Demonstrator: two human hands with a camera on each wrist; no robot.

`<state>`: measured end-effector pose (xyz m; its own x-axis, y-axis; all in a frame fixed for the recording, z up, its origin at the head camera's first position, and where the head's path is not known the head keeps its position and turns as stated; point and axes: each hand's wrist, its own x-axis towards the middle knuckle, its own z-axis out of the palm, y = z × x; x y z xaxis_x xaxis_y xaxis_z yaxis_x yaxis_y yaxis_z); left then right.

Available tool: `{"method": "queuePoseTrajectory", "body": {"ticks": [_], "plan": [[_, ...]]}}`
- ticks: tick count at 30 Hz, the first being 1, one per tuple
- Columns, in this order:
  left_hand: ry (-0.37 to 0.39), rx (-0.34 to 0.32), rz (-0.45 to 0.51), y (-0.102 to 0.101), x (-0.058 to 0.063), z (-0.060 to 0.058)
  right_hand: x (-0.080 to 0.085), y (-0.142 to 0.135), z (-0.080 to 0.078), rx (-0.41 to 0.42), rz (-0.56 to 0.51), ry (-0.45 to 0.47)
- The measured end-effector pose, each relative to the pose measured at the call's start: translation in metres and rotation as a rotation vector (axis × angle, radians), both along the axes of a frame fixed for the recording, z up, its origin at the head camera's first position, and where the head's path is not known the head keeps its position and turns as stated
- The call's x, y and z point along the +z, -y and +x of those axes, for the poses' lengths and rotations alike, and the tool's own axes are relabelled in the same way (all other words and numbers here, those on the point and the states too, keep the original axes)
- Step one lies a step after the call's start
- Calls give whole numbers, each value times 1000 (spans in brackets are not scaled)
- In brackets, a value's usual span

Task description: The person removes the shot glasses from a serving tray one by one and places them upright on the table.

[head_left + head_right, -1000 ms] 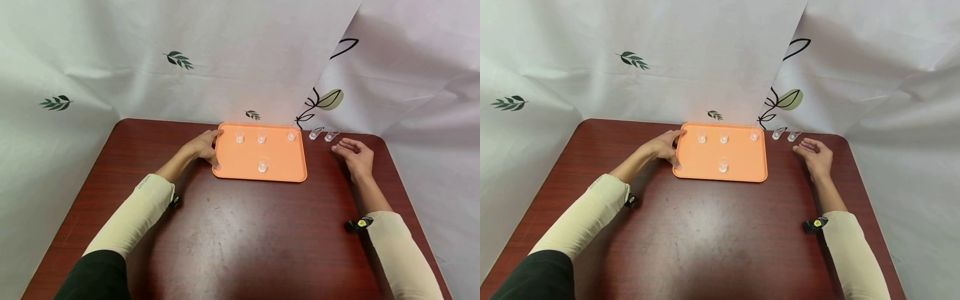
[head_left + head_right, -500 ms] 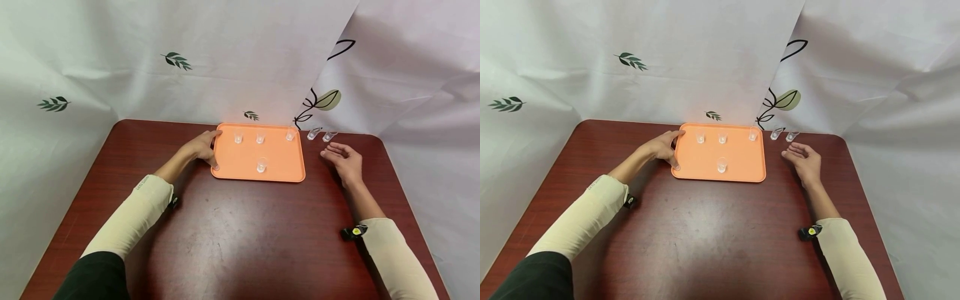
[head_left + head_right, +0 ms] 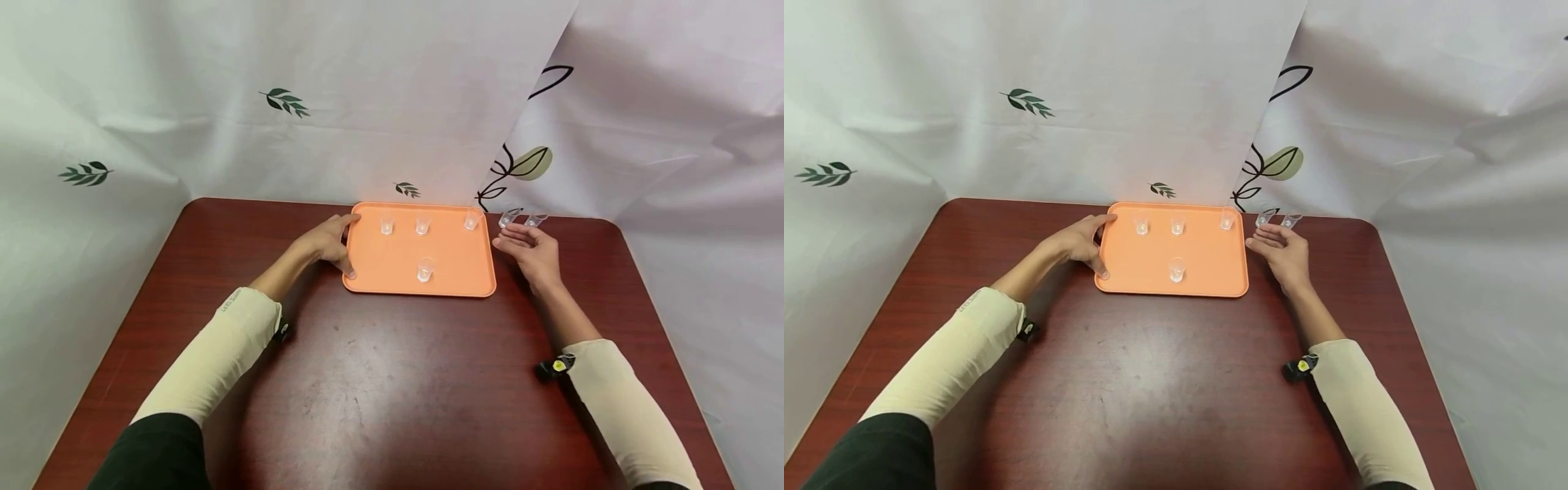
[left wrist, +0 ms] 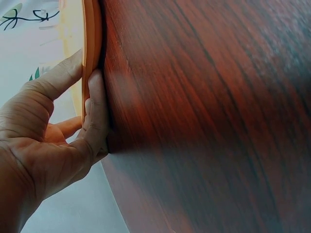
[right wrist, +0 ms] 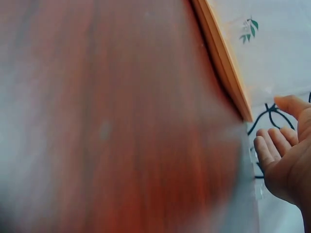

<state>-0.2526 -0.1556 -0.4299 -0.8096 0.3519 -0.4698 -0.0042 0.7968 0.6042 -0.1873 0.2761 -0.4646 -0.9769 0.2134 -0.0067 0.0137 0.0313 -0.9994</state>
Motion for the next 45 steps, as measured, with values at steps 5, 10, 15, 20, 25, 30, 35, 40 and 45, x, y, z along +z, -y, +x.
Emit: {"method": "queuePoseTrajectory", "body": {"ticks": [5, 10, 15, 20, 25, 30, 35, 40, 45], "plan": [[-5, 0, 1, 1, -1, 1, 0, 14, -10, 9, -23, -22], [13, 10, 26, 0, 2, 3, 0, 24, -19, 4, 5, -19], [3, 13, 18, -1, 2, 3, 1, 30, -26, -2, 44, 9], [10, 19, 28, -1, 3, 2, 3, 36, -32, -5, 43, 25], [19, 16, 36, -1, 2, 2, 3, 42, -36, -3, 59, 49], [12, 21, 34, -2, 4, 4, 0, 51, -42, -13, 69, 49], [7, 28, 38, -2, 3, 3, -2, 56, -46, -31, 84, 34], [2, 24, 37, -2, 3, 2, -2, 57, -46, -52, 100, 29], [12, 23, 31, -2, 3, 3, -2, 57, -41, -57, 89, 22]]}}
